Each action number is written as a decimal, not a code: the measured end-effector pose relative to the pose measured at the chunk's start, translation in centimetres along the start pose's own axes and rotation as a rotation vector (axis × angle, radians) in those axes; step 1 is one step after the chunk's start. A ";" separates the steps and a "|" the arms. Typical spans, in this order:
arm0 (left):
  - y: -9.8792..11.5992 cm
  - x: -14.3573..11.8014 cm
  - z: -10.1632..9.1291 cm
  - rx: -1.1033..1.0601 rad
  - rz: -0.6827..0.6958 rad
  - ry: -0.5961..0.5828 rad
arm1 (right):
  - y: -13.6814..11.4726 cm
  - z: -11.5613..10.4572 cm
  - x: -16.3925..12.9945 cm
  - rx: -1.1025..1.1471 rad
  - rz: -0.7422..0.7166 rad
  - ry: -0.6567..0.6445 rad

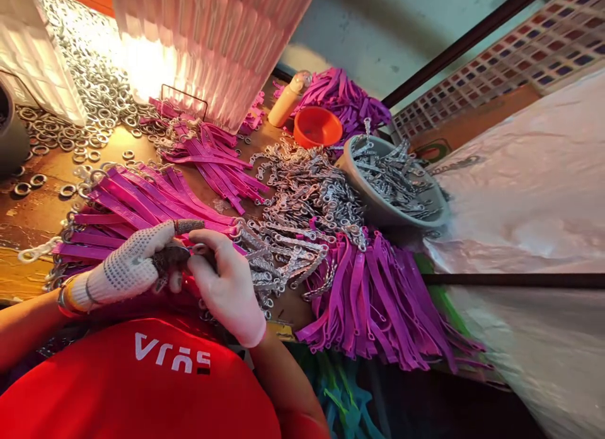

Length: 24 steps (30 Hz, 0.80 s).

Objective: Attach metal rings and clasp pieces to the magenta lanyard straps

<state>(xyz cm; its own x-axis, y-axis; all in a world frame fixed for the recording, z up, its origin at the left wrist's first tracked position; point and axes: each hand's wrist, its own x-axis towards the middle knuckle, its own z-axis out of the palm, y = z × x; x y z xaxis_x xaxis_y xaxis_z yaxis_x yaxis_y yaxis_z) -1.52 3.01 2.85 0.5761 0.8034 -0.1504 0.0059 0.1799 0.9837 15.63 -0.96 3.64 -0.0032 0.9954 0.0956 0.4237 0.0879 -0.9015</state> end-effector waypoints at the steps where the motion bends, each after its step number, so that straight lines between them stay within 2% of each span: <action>1: 0.1 0.0 -0.2 -0.066 -0.014 -0.078 | -0.2 0.0 -0.1 0.031 0.023 0.009; 4: 0.4 0.1 -0.8 -0.227 -0.054 -0.240 | -0.6 -0.1 -0.1 0.138 0.082 0.028; 8: 0.9 0.1 -1.9 -0.291 -0.088 -0.280 | -0.5 -1.0 0.0 0.288 0.192 0.009; 10: 1.1 0.0 -2.6 -0.315 -0.137 -0.292 | -0.3 -2.0 0.1 0.313 0.181 0.080; 12: 1.1 0.0 -3.1 -0.322 -0.170 -0.269 | -0.3 -2.9 0.2 0.255 0.127 0.140; 13: 1.0 0.0 -3.2 -0.314 -0.172 -0.248 | -0.3 -3.2 0.2 0.190 0.097 0.130; 18: 0.6 0.3 -2.1 -0.190 -0.144 -0.195 | -1.1 -2.1 0.2 -0.115 -0.050 -0.068; 21: 0.6 -0.1 -1.5 -0.088 -0.103 -0.166 | -1.1 -1.4 0.0 -0.147 -0.074 -0.122; 24: 0.7 -0.6 -1.5 -0.132 -0.097 -0.127 | -0.5 -1.7 -0.3 -0.139 -0.046 -0.089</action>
<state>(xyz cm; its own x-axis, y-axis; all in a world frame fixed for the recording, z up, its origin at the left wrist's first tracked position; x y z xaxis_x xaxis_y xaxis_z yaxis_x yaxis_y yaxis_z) -3.05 3.48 3.45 0.6765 0.7022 -0.2218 -0.0359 0.3323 0.9425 16.92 -1.40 4.80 -0.1030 0.9904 0.0922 0.5422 0.1336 -0.8295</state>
